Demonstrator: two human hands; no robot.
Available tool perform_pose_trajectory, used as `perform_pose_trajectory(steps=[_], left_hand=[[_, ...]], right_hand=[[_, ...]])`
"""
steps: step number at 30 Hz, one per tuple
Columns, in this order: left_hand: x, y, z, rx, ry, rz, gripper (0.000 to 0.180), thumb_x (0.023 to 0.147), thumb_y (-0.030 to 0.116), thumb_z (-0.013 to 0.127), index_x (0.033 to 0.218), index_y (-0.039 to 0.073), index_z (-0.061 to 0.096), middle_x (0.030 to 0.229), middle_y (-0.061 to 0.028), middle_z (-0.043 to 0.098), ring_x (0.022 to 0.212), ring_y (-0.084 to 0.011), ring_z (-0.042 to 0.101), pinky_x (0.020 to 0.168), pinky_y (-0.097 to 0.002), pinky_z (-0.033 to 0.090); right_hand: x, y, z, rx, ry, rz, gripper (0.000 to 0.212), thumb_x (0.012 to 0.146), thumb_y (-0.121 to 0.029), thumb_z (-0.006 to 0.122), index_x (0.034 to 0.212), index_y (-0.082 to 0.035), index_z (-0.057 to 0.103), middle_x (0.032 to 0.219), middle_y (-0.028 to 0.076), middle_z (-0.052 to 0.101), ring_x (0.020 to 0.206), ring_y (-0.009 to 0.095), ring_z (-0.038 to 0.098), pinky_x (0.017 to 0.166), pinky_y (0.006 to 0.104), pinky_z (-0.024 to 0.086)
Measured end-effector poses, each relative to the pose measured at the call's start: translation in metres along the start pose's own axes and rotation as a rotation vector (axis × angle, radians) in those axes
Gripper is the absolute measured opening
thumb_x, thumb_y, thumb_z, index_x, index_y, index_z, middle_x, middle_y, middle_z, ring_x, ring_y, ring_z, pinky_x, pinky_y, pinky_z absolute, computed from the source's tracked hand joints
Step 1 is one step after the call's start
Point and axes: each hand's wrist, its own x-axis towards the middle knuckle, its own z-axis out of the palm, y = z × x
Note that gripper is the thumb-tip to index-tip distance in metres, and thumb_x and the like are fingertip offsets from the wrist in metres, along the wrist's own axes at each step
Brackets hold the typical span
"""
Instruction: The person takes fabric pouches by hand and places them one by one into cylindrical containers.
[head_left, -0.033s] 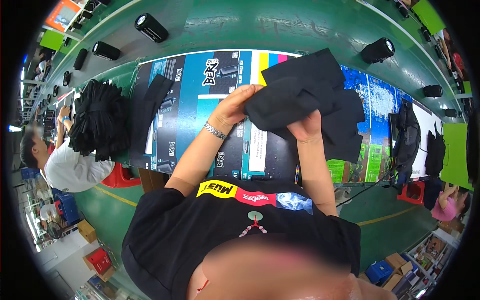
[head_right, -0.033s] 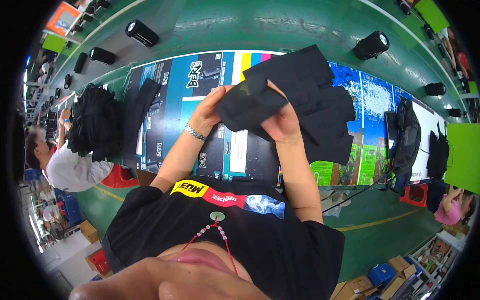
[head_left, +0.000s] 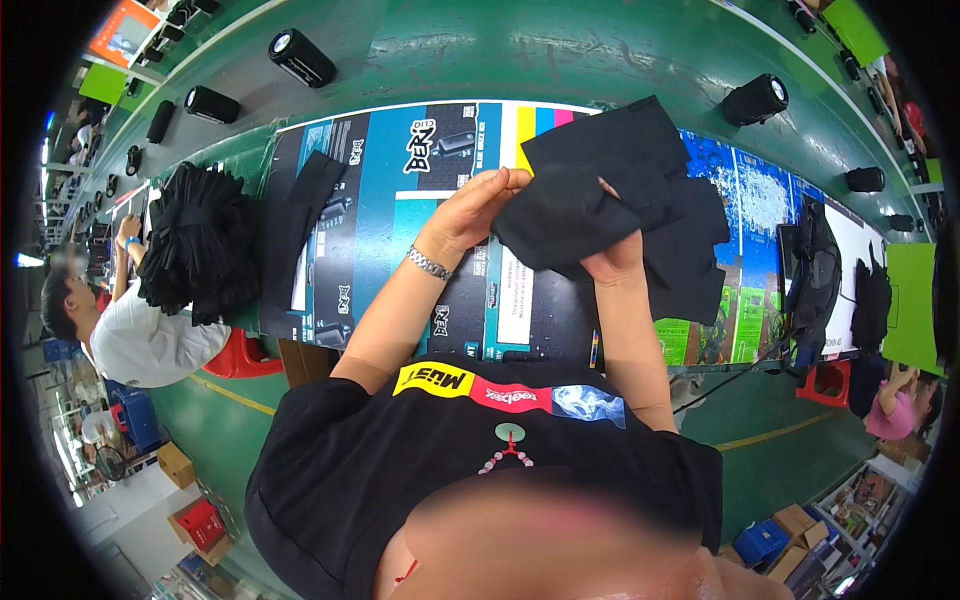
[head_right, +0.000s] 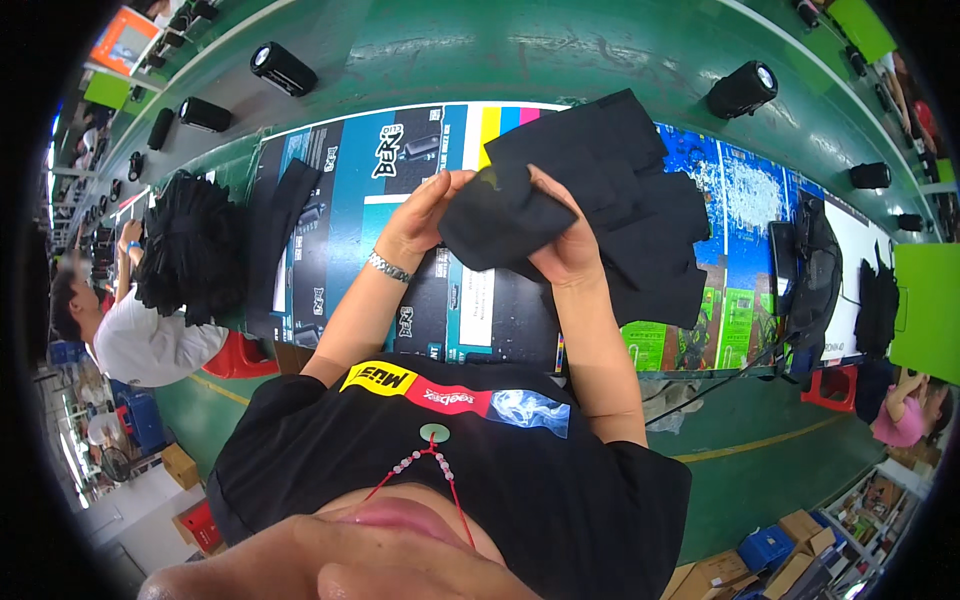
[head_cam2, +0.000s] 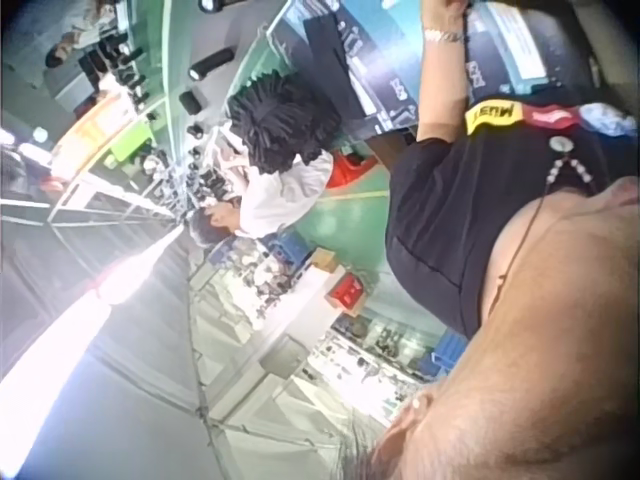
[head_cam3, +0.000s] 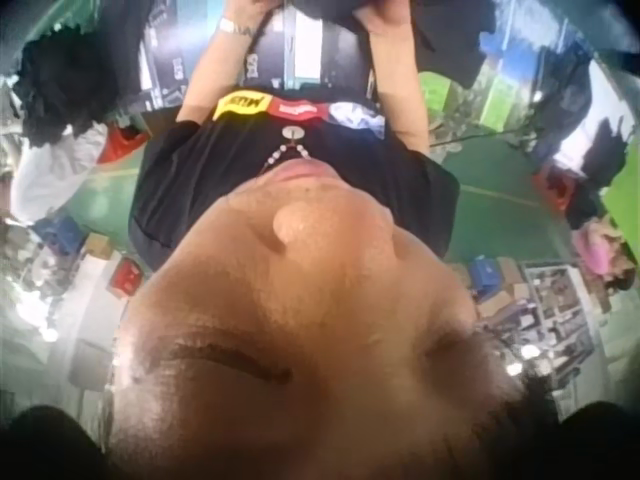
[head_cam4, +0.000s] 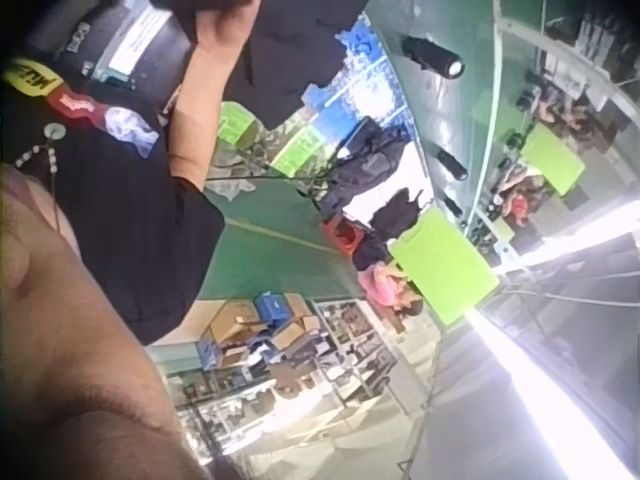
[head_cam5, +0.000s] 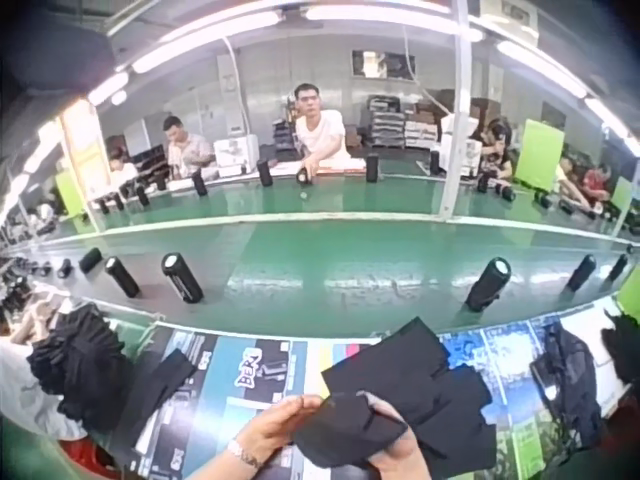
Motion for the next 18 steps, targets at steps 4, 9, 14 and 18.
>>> perform_pose_trajectory(steps=[4,9,14,18], left_hand=[[0.004,0.007,0.002,0.117,-0.097,-0.01,0.03,0.092,0.031,0.058,0.096,0.002,0.059,0.087,-0.0022,0.061,0.078,-0.0078,0.057,0.074,-0.0232,0.045],[0.008,0.01,0.003,0.188,0.003,-0.09,0.016,0.089,0.019,0.061,0.093,0.004,0.059,0.082,0.0025,0.06,0.079,-0.0027,0.054,0.074,-0.0183,0.041],[0.013,0.0,-0.002,0.219,-0.019,-0.055,0.019,0.092,0.019,0.057,0.103,0.003,0.059,0.094,-0.0023,0.061,0.089,-0.0088,0.057,0.081,-0.0238,0.045],[0.008,0.007,0.003,0.069,0.09,0.013,0.021,0.093,0.022,0.056,0.104,0.004,0.06,0.095,-0.0004,0.06,0.091,-0.008,0.056,0.082,-0.0238,0.043]], right_hand=[[0.006,-0.006,-0.011,-0.078,-0.153,0.114,0.03,0.09,-0.021,0.057,0.109,0.002,0.057,0.103,0.009,0.062,0.096,0.018,0.061,0.089,0.0294,0.045],[0.0,0.003,0.016,0.115,0.124,0.066,0.036,0.093,-0.029,0.053,0.114,0.0,0.056,0.093,0.006,0.062,0.087,0.015,0.059,0.092,0.0336,0.041],[0.006,-0.004,0.001,0.209,-0.133,0.157,0.034,0.095,-0.025,0.046,0.116,0.001,0.053,0.082,0.009,0.065,0.077,0.018,0.061,0.089,0.0326,0.043],[0.01,-0.008,0.023,-0.28,0.067,0.031,0.024,0.096,-0.017,0.048,0.105,0.002,0.059,0.086,0.007,0.065,0.082,0.012,0.061,0.079,0.0263,0.047]])
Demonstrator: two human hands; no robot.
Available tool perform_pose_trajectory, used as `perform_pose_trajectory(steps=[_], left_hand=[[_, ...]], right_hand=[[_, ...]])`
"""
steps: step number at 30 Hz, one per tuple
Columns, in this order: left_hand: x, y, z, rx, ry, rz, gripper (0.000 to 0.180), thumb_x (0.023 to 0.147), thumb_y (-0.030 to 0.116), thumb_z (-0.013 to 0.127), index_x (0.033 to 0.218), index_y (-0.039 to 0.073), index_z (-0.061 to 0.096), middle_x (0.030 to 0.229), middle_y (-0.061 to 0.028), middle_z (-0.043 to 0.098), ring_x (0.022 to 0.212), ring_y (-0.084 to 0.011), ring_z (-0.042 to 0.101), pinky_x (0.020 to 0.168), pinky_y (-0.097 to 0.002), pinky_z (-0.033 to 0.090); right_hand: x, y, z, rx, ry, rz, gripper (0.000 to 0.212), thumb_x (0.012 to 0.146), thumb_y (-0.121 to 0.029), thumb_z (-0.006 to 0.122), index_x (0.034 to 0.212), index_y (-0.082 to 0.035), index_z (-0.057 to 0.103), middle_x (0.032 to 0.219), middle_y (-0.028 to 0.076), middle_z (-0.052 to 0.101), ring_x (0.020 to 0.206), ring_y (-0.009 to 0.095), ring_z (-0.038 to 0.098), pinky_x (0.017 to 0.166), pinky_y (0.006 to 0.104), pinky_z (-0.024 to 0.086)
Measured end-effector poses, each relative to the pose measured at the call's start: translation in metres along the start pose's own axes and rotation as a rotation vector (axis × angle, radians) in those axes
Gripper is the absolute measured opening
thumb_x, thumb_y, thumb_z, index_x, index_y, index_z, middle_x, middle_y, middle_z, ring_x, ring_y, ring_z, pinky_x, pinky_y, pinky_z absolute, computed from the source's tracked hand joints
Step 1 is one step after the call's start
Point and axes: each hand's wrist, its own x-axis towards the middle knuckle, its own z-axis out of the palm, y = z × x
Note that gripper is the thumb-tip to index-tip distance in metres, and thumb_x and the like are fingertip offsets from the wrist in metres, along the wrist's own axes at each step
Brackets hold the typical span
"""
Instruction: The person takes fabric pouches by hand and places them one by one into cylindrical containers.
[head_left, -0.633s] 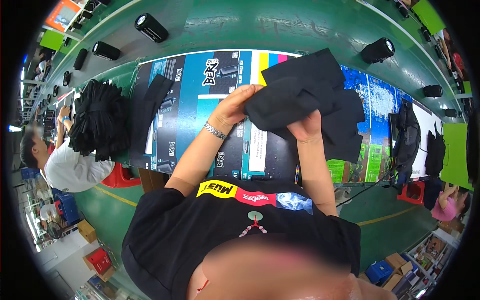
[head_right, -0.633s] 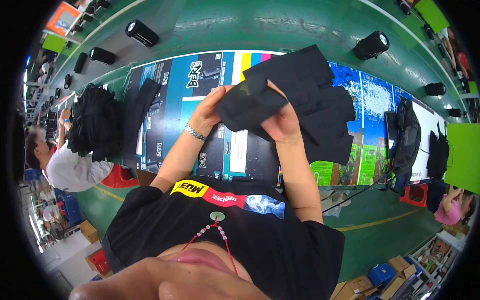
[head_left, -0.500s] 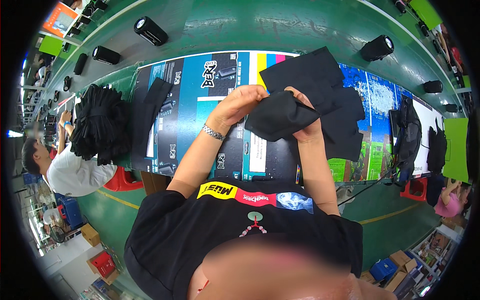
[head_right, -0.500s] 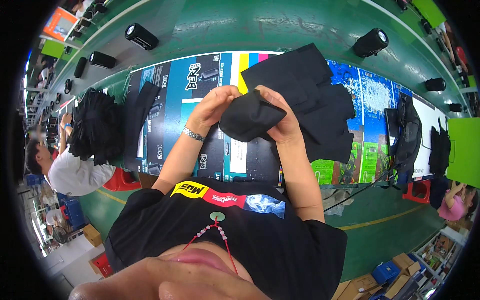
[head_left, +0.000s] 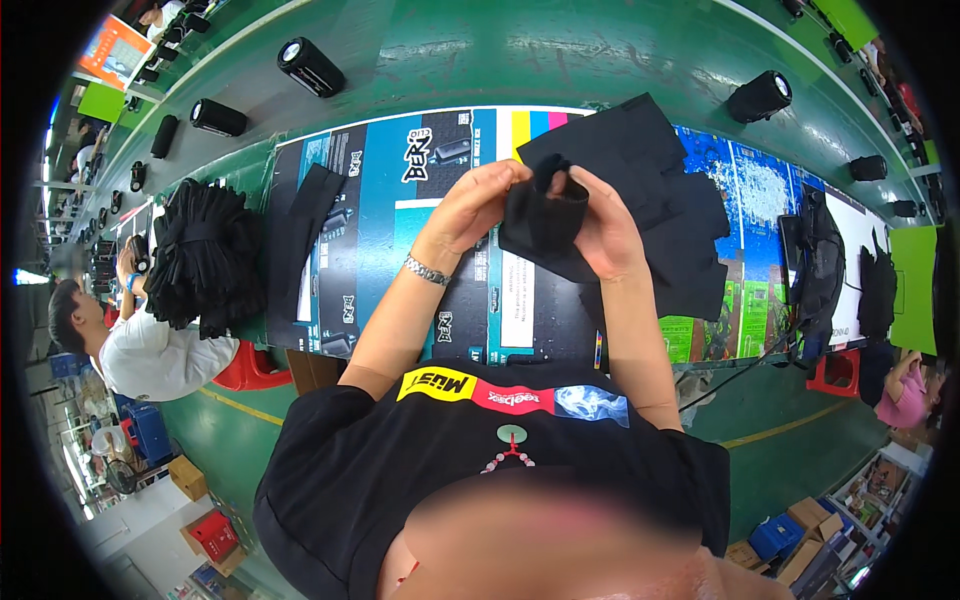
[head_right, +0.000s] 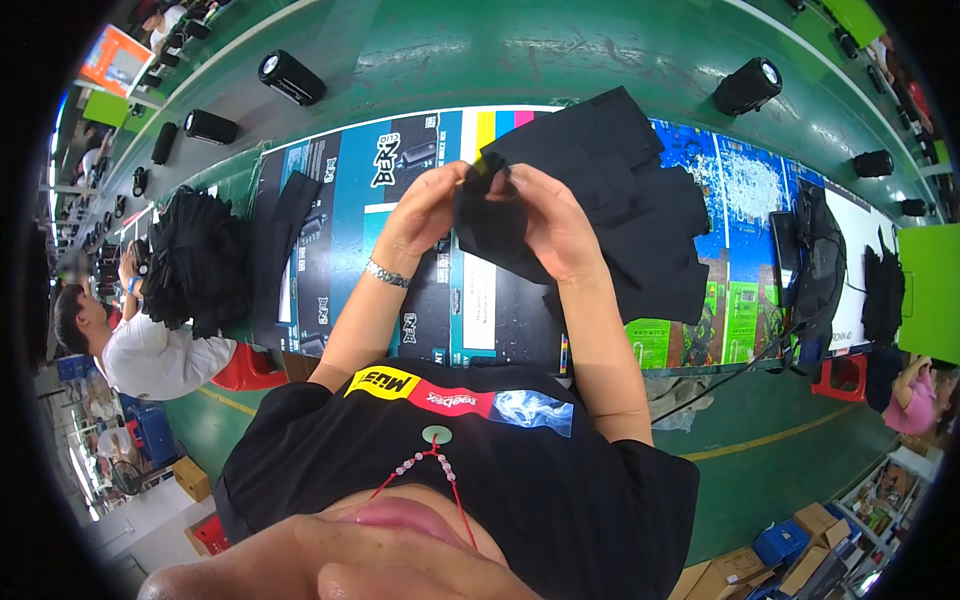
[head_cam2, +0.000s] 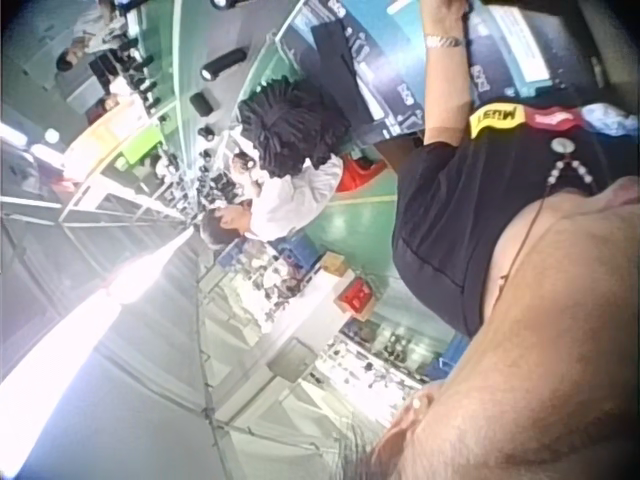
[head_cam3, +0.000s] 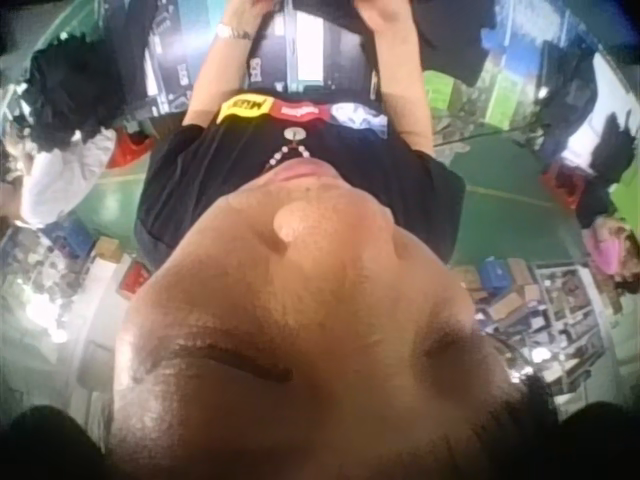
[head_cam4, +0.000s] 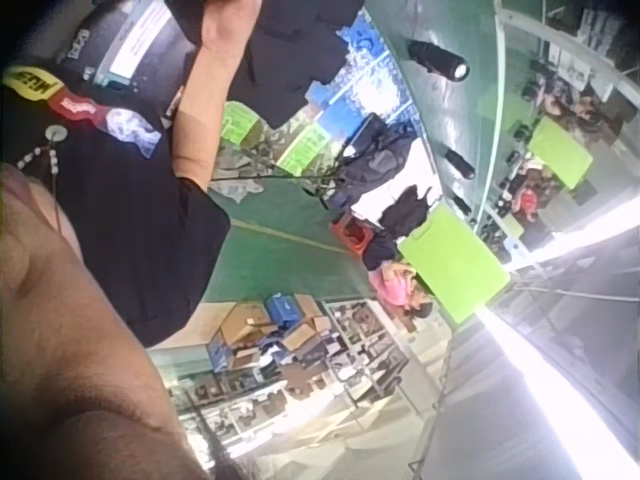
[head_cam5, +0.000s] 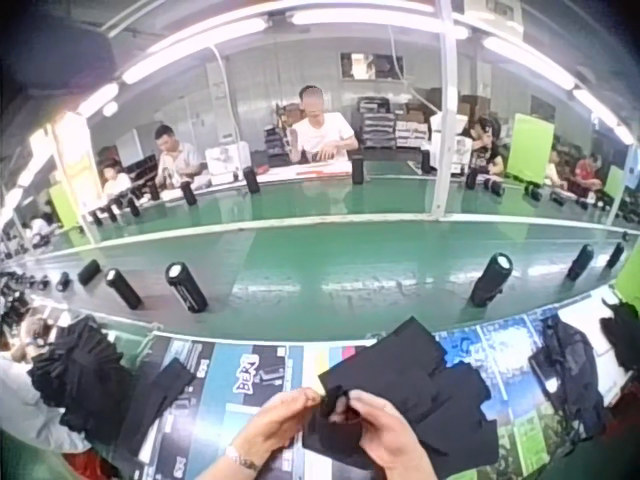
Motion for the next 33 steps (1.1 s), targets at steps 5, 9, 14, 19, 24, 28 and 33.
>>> perform_pose_trajectory(steps=[5,9,14,19,24,28,33], left_hand=[[0.004,-0.002,0.0,-0.232,0.101,0.089,0.019,0.094,0.02,0.055,0.099,0.003,0.059,0.097,-0.0031,0.062,0.09,-0.0114,0.06,0.082,-0.0263,0.048],[0.008,0.002,-0.006,-0.613,0.163,0.037,0.026,0.094,0.021,0.053,0.109,0.0,0.06,0.107,-0.0099,0.065,0.098,-0.0174,0.063,0.087,-0.0321,0.052],[0.002,-0.004,0.007,-0.358,0.209,0.012,0.03,0.096,0.025,0.05,0.115,0.002,0.059,0.108,-0.008,0.065,0.096,-0.0158,0.064,0.085,-0.03,0.052],[-0.003,0.003,0.028,-0.368,0.165,-0.06,0.033,0.096,0.028,0.05,0.119,0.005,0.057,0.113,-0.0044,0.063,0.099,-0.0129,0.062,0.087,-0.0279,0.05],[-0.005,0.023,0.017,-0.414,-0.036,-0.007,0.037,0.098,0.031,0.043,0.119,0.003,0.055,0.113,-0.0108,0.062,0.1,-0.0225,0.061,0.091,-0.0419,0.049],[-0.014,0.051,0.027,-0.403,-0.073,0.082,0.031,0.097,0.026,0.047,0.115,0.003,0.058,0.112,-0.0106,0.063,0.102,-0.0198,0.06,0.095,-0.0371,0.044],[-0.037,0.083,0.003,-0.072,0.068,0.152,0.025,0.094,0.018,0.053,0.113,0.003,0.058,0.108,-0.008,0.063,0.101,-0.0165,0.06,0.091,-0.035,0.047]], right_hand=[[0.005,0.002,-0.009,-0.43,0.157,-0.069,0.019,0.093,-0.019,0.056,0.095,-0.002,0.064,0.086,0.001,0.064,0.08,0.008,0.059,0.076,0.0229,0.046],[0.01,0.0,-0.006,-0.303,0.081,0.117,0.016,0.093,-0.018,0.057,0.097,-0.004,0.063,0.091,0.001,0.064,0.083,0.007,0.058,0.076,0.0238,0.045],[0.012,0.004,0.011,-0.113,-0.009,-0.127,0.014,0.094,-0.013,0.052,0.106,-0.007,0.057,0.103,0.004,0.062,0.097,0.014,0.058,0.083,0.0316,0.046],[0.015,-0.011,0.037,-0.104,0.103,-0.257,0.011,0.096,-0.011,0.047,0.106,-0.008,0.051,0.107,0.008,0.059,0.096,0.017,0.06,0.077,0.034,0.051],[0.02,-0.025,0.064,-0.712,0.317,-0.505,0.009,0.093,-0.011,0.056,0.099,-0.005,0.053,0.068,-0.002,0.057,0.061,0.0,0.049,0.052,0.0163,0.035],[0.034,-0.016,0.081,-0.672,0.179,-0.36,0.007,0.092,-0.011,0.056,0.098,-0.008,0.055,0.068,-0.005,0.056,0.057,0.0,0.043,0.048,0.0184,0.03],[0.062,0.002,0.093,-0.752,-0.016,-0.28,0.006,0.092,-0.011,0.056,0.096,-0.006,0.055,0.068,-0.006,0.05,0.059,0.0,0.04,0.05,0.0173,0.029]])
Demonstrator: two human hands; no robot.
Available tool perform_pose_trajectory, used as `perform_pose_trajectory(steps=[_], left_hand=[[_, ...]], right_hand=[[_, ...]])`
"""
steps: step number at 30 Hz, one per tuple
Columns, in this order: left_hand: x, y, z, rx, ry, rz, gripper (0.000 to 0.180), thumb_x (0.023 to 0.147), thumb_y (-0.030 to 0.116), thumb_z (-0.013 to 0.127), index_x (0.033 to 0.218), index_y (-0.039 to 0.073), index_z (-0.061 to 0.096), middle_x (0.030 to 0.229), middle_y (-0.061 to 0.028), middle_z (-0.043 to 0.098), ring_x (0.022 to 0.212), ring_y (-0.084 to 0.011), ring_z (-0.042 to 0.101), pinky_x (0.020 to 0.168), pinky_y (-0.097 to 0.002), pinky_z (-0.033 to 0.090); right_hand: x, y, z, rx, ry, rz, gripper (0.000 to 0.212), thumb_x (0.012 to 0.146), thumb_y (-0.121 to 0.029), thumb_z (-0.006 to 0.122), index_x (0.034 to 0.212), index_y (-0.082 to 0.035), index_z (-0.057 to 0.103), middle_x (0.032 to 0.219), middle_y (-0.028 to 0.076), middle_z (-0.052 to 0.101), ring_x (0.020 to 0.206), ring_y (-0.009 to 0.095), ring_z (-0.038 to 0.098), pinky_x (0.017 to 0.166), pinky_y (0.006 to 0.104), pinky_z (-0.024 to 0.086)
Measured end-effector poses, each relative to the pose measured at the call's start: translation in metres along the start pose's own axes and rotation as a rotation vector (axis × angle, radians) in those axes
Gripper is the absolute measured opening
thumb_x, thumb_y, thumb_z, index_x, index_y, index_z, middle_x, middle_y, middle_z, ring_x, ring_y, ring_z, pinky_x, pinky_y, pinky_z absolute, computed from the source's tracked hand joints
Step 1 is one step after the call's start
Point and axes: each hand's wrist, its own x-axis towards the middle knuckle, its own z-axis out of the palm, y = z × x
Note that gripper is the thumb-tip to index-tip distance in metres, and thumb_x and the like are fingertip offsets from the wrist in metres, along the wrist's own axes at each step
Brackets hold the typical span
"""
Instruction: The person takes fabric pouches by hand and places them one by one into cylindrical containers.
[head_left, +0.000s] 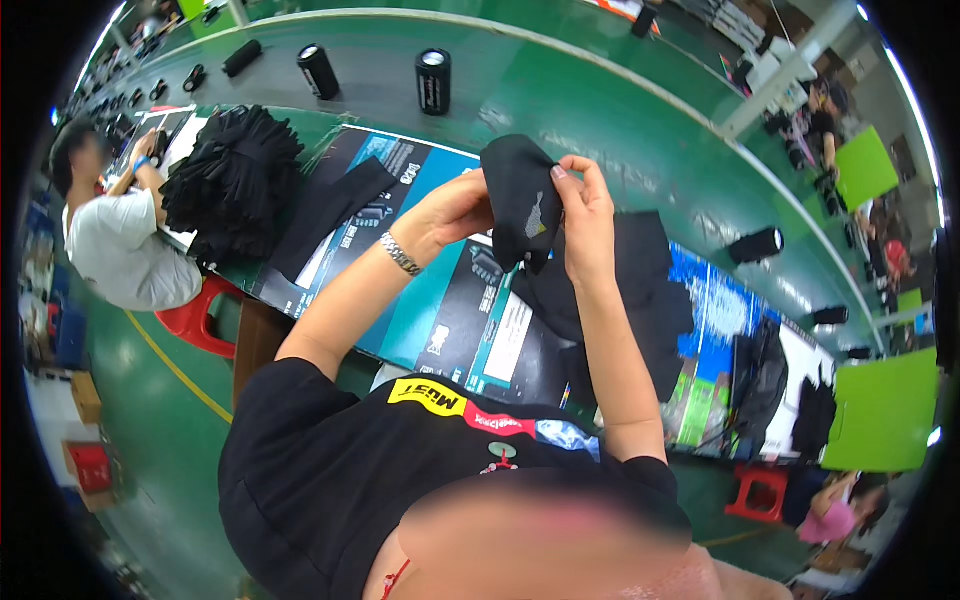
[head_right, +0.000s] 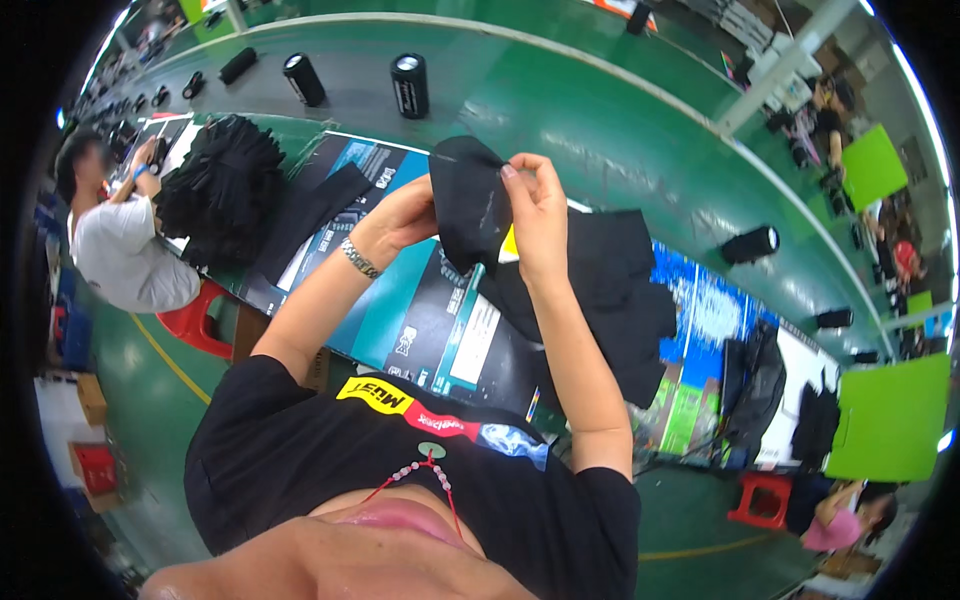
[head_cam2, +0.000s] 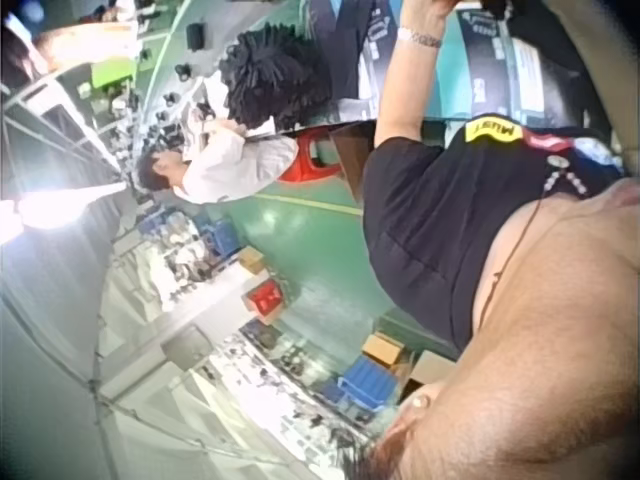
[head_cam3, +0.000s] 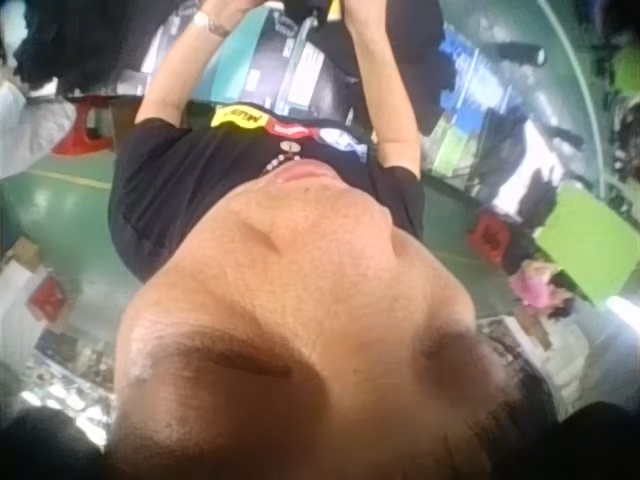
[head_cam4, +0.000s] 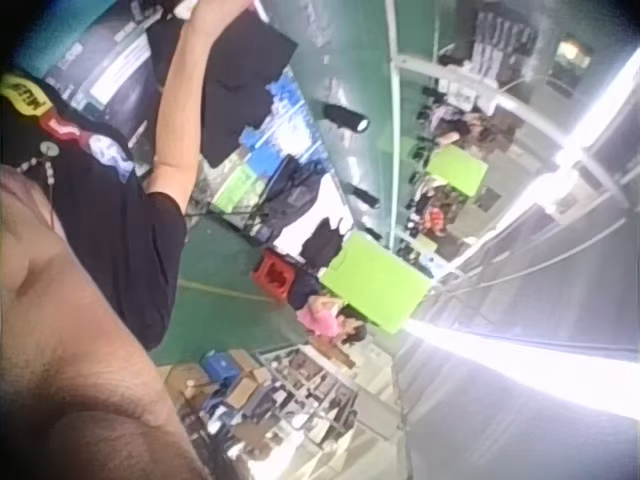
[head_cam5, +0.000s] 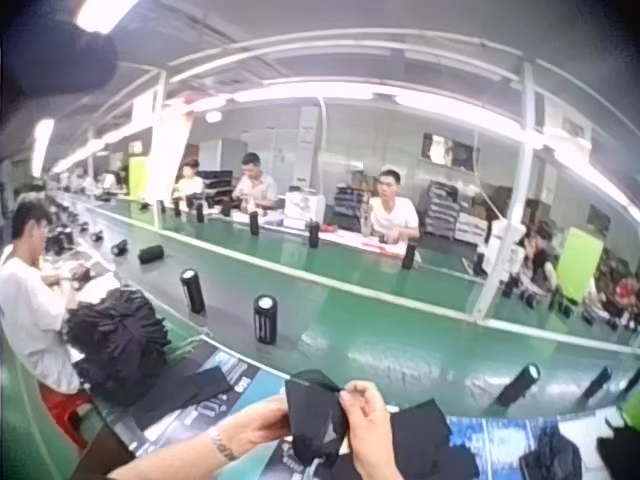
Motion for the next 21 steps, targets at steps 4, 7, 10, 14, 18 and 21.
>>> perform_pose_trajectory(steps=[4,7,10,14,18,21], left_hand=[[-0.005,0.028,-0.043,0.258,0.016,-0.08,0.026,0.093,0.019,0.055,0.113,0.003,0.059,0.106,-0.0041,0.064,0.096,-0.0142,0.061,0.085,-0.0324,0.048],[0.001,0.051,-0.075,0.416,0.124,-0.059,0.025,0.091,0.021,0.056,0.11,0.004,0.06,0.099,-0.0023,0.064,0.09,-0.0116,0.06,0.081,-0.0303,0.048],[0.026,0.08,-0.104,0.551,0.31,0.055,0.022,0.089,0.017,0.058,0.107,0.005,0.06,0.092,0.0004,0.062,0.082,-0.0091,0.059,0.077,-0.0255,0.048],[0.066,0.134,-0.139,0.794,0.472,0.4,0.013,0.086,0.012,0.059,0.095,0.003,0.065,0.082,-0.0001,0.063,0.068,-0.0061,0.054,0.061,-0.0208,0.04],[0.11,0.156,-0.161,0.948,0.62,0.612,0.014,0.085,0.009,0.061,0.092,-0.003,0.064,0.083,-0.0059,0.066,0.075,-0.0121,0.06,0.069,-0.0249,0.047],[0.142,0.148,-0.196,0.848,0.703,0.583,0.013,0.085,0.007,0.06,0.092,-0.003,0.065,0.08,-0.0066,0.065,0.071,-0.0119,0.059,0.064,-0.025,0.047]], right_hand=[[0.038,0.026,0.014,-0.051,-0.052,-0.052,0.008,0.093,-0.01,0.056,0.099,-0.006,0.056,0.086,-0.002,0.056,0.072,0.003,0.051,0.06,0.0179,0.041],[0.076,0.054,0.03,-0.216,-0.079,-0.036,0.007,0.092,-0.01,0.056,0.098,-0.006,0.057,0.085,-0.001,0.057,0.073,0.003,0.051,0.061,0.018,0.04],[0.125,0.08,0.054,-0.305,0.028,-0.148,0.006,0.089,-0.009,0.059,0.093,-0.004,0.059,0.083,0.0,0.058,0.074,0.007,0.053,0.062,0.0215,0.041],[0.193,0.098,0.084,-0.467,0.119,-0.221,0.007,0.086,-0.01,0.062,0.088,-0.004,0.061,0.082,0.004,0.061,0.079,0.012,0.056,0.067,0.0259,0.043],[0.243,0.118,0.108,-0.697,0.303,-0.403,0.009,0.082,-0.01,0.063,0.086,-0.004,0.059,0.084,0.014,0.061,0.084,0.031,0.057,0.075,0.0414,0.045],[0.273,0.141,0.108,-0.605,0.327,-0.189,0.01,0.082,-0.012,0.063,0.087,-0.005,0.059,0.083,0.014,0.062,0.08,0.032,0.058,0.075,0.0417,0.045]])
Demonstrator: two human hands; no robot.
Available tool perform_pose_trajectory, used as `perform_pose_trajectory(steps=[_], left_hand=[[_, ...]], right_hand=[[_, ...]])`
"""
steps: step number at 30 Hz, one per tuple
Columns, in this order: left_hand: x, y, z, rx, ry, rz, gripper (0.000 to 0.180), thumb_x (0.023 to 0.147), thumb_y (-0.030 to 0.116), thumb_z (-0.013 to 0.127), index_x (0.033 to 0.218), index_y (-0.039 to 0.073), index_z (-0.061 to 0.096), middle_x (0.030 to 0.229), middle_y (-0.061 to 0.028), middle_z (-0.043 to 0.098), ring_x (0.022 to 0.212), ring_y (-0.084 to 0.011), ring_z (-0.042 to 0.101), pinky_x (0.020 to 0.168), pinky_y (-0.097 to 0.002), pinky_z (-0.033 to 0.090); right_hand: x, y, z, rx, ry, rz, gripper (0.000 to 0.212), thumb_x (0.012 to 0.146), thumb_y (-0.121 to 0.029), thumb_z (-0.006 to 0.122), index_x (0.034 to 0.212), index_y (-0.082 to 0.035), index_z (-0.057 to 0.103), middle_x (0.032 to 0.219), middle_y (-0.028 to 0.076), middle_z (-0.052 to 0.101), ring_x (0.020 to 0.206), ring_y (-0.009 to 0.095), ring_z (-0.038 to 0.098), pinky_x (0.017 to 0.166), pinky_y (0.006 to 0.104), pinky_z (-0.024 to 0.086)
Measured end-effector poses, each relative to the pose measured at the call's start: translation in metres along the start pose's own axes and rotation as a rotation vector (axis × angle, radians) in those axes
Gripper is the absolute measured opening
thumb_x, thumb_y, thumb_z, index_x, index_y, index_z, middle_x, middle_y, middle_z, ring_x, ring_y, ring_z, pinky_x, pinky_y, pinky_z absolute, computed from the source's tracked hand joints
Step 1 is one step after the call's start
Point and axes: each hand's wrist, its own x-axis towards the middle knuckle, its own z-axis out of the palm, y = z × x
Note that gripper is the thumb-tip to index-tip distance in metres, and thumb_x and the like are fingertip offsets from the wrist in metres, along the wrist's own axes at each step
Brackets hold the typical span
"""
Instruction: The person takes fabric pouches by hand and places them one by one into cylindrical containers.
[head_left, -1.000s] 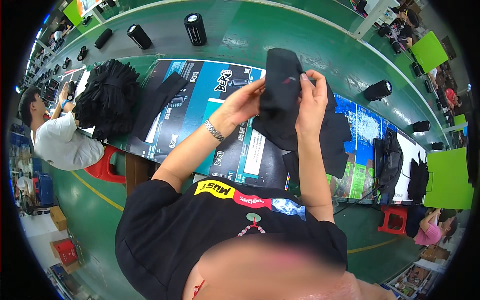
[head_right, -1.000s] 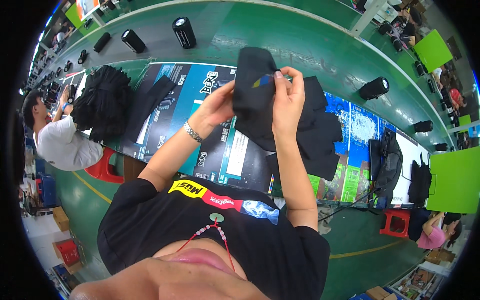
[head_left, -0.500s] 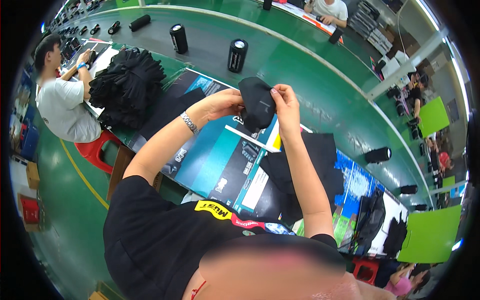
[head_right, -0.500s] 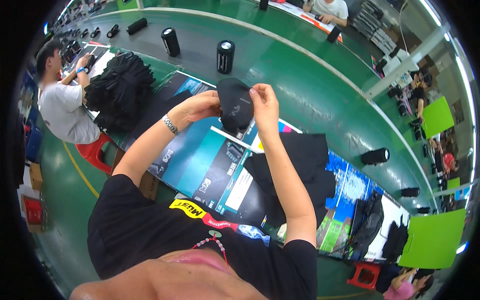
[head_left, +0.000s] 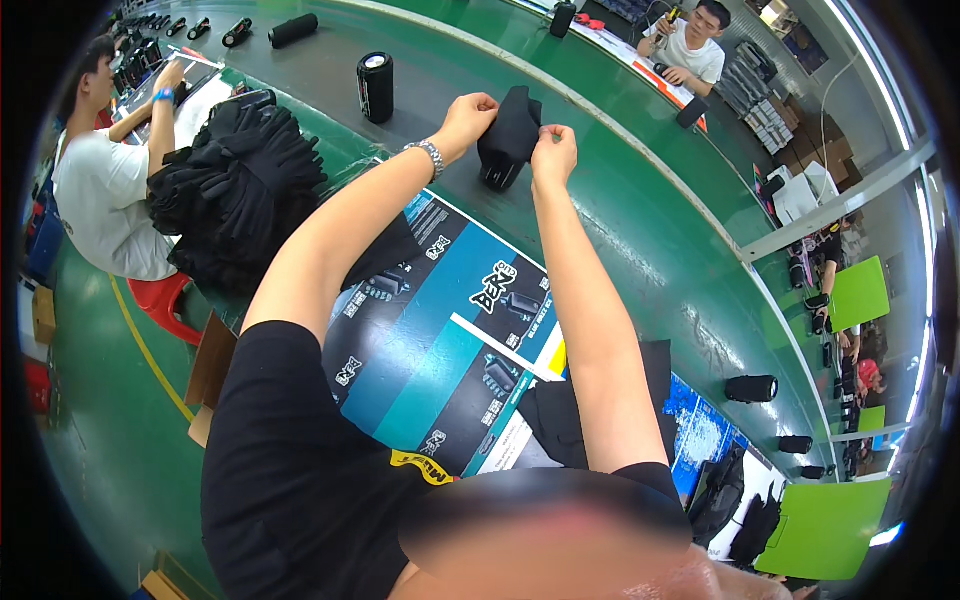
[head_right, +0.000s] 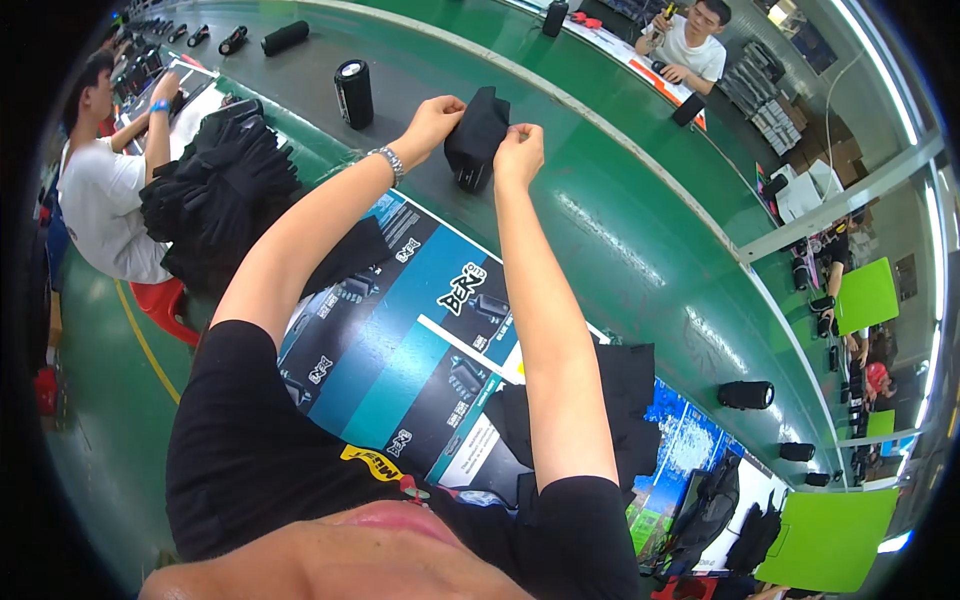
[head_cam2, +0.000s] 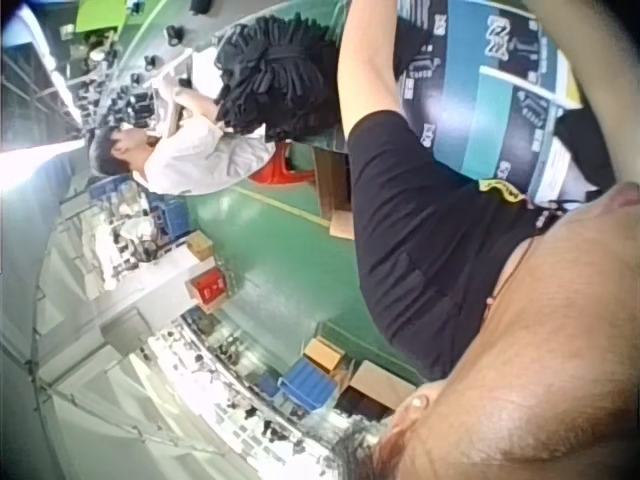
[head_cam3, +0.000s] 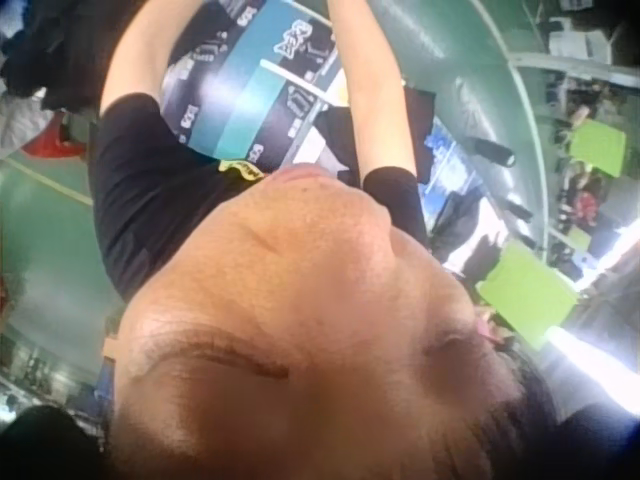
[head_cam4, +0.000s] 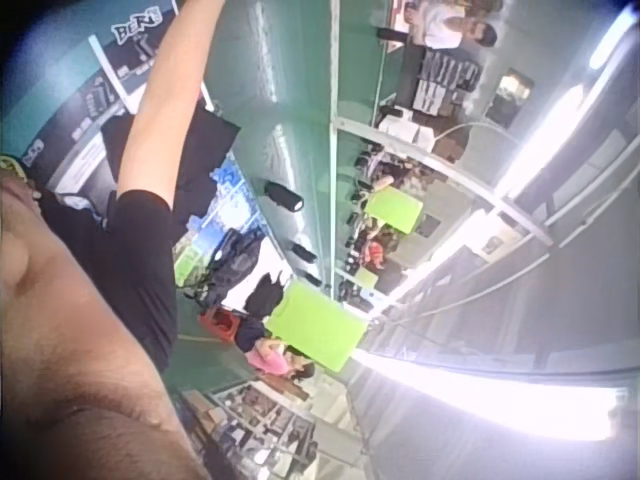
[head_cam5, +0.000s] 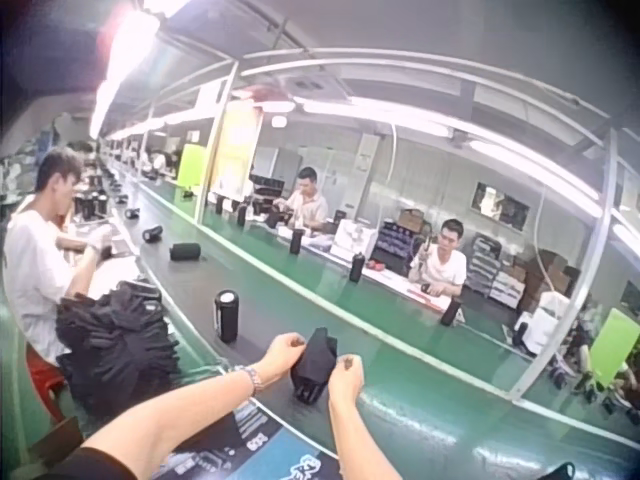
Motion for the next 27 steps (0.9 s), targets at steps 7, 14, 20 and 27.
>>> perform_pose_trajectory(steps=[7,14,20,27], left_hand=[[-0.001,-0.015,0.031,-0.495,-0.134,-0.612,0.012,0.087,0.009,0.059,0.076,0.004,0.057,0.067,-0.0016,0.053,0.053,-0.0106,0.049,0.048,-0.0249,0.042],[-0.027,0.007,0.024,0.102,-0.366,-0.637,0.031,0.088,0.033,0.063,0.094,0.002,0.06,0.079,-0.0054,0.06,0.07,-0.0141,0.06,0.06,-0.0263,0.049],[-0.01,0.014,0.06,-0.232,-0.346,-0.558,0.042,0.09,0.038,0.059,0.102,-0.002,0.063,0.097,-0.0116,0.066,0.079,-0.0183,0.064,0.071,-0.0282,0.053],[-0.006,-0.037,0.077,-0.453,-0.151,-0.539,0.024,0.088,0.019,0.059,0.095,-0.003,0.065,0.087,-0.011,0.066,0.076,-0.0178,0.065,0.07,-0.0299,0.052]], right_hand=[[0.048,0.043,-0.023,0.546,-0.345,0.747,0.016,0.085,-0.007,0.049,0.09,-0.004,0.064,0.074,0.006,0.062,0.062,0.018,0.059,0.049,0.033,0.046],[0.025,0.027,-0.059,0.109,-0.525,0.592,0.012,0.081,-0.006,0.053,0.086,-0.006,0.065,0.066,0.004,0.058,0.051,0.017,0.055,0.051,0.0354,0.05],[0.015,0.031,-0.047,0.141,-0.536,0.573,0.008,0.078,-0.01,0.059,0.081,-0.005,0.066,0.065,0.005,0.057,0.053,0.018,0.054,0.051,0.0357,0.05],[0.027,0.072,-0.041,0.1,-0.485,0.683,0.009,0.079,-0.019,0.062,0.072,-0.014,0.061,0.064,-0.002,0.053,0.056,0.013,0.052,0.057,0.0353,0.049]])
